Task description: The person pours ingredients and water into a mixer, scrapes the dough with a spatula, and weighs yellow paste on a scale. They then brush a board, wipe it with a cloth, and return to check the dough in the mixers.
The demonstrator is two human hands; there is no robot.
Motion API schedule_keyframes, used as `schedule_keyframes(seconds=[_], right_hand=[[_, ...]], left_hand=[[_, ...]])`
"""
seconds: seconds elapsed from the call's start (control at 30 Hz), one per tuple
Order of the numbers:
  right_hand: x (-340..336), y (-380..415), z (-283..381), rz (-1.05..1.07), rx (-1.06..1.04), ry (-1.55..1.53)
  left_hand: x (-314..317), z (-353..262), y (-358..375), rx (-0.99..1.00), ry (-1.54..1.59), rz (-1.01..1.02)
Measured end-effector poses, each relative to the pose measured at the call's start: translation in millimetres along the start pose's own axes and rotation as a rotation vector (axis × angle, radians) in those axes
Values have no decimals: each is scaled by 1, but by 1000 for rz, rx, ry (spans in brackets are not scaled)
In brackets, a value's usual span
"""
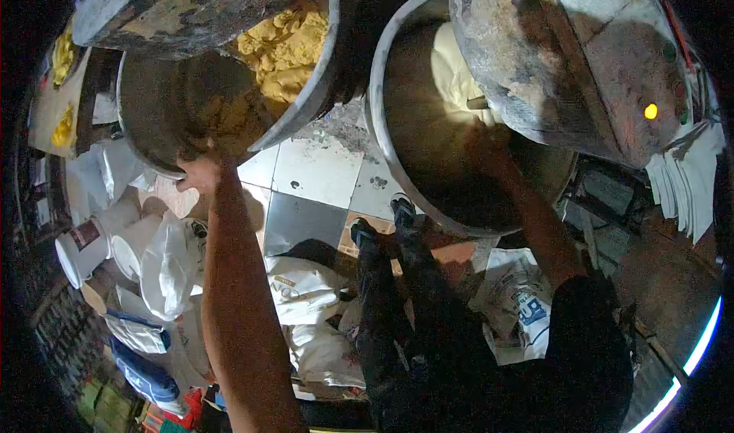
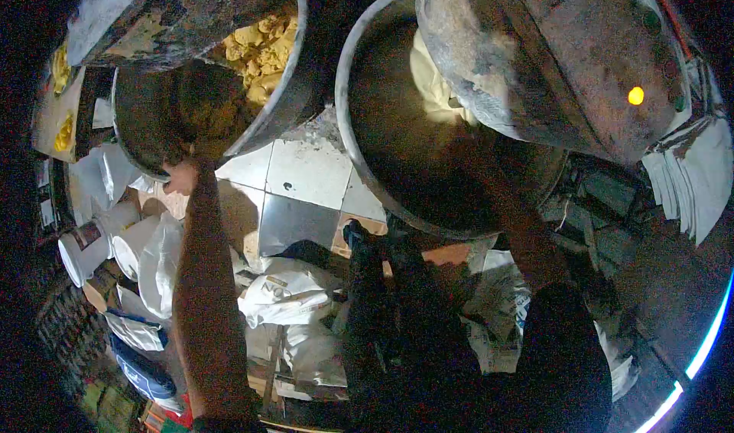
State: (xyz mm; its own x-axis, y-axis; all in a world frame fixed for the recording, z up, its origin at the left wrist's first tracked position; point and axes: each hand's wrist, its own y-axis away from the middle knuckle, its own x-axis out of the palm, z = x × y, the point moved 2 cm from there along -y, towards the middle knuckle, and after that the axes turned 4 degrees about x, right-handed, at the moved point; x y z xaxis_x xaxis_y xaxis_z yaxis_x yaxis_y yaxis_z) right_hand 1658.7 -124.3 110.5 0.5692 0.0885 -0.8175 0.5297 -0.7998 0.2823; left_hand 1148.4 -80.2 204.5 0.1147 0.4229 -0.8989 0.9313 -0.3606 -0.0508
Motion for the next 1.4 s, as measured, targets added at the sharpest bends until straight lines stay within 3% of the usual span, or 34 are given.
schedule_keyframes(seconds=[0.07, 0.1, 0.17, 0.27, 0.37, 0.43, 0.47, 0.57, 0.63, 0.73, 0.8, 0.83, 0.97, 1.13, 1.23, 1.3, 1.4], right_hand=[[12, -1, 9, 122, 154, -643], [19, 0, 14, 252, 382, -1393], [27, 4, 20, 312, 764, -2103], [-5, -17, 14, 24, 1120, -1784], [-15, -53, 10, -268, 1170, -1276], [43, -59, 38, -284, 1075, -1168], [40, -56, 37, -206, 1009, -1097], [-3, -29, 27, 6, 812, -882], [-38, -23, 16, 129, 666, -736], [-27, -28, -31, 294, 356, -1002], [-12, -34, -35, 365, 298, -961], [1, -31, -14, 379, 367, -759], [-17, -36, 7, 178, 363, -434], [48, -44, 9, -20, 315, -341], [11, -40, -3, -5, 269, -537], [1, -31, -4, 22, 242, -663], [-13, -36, -5, 4, 224, -775]], left_hand=[[4, 3, -2, -6, 0, -31], [1, 0, -1, -6, 4, -22], [-5, -7, 6, -4, 15, -1], [-3, -4, 4, -9, -24, 4], [0, 0, 0, -7, 14, 29], [0, -1, -1, -18, 8, 22], [1, -2, -1, -21, 7, 21], [9, 7, -7, 19, 16, -7], [12, 4, -10, -55, -17, -9], [25, 26, -22, -130, 85, 34], [-9, -9, 4, -22, 0, 41], [-9, -9, 4, -23, -4, 27], [0, 0, -2, -31, 41, 12], [-11, -10, 4, -45, 12, 34], [7, 11, -13, 5, -24, -45], [21, 29, -24, -81, 141, 17], [3, 15, -12, 154, 229, -162]])
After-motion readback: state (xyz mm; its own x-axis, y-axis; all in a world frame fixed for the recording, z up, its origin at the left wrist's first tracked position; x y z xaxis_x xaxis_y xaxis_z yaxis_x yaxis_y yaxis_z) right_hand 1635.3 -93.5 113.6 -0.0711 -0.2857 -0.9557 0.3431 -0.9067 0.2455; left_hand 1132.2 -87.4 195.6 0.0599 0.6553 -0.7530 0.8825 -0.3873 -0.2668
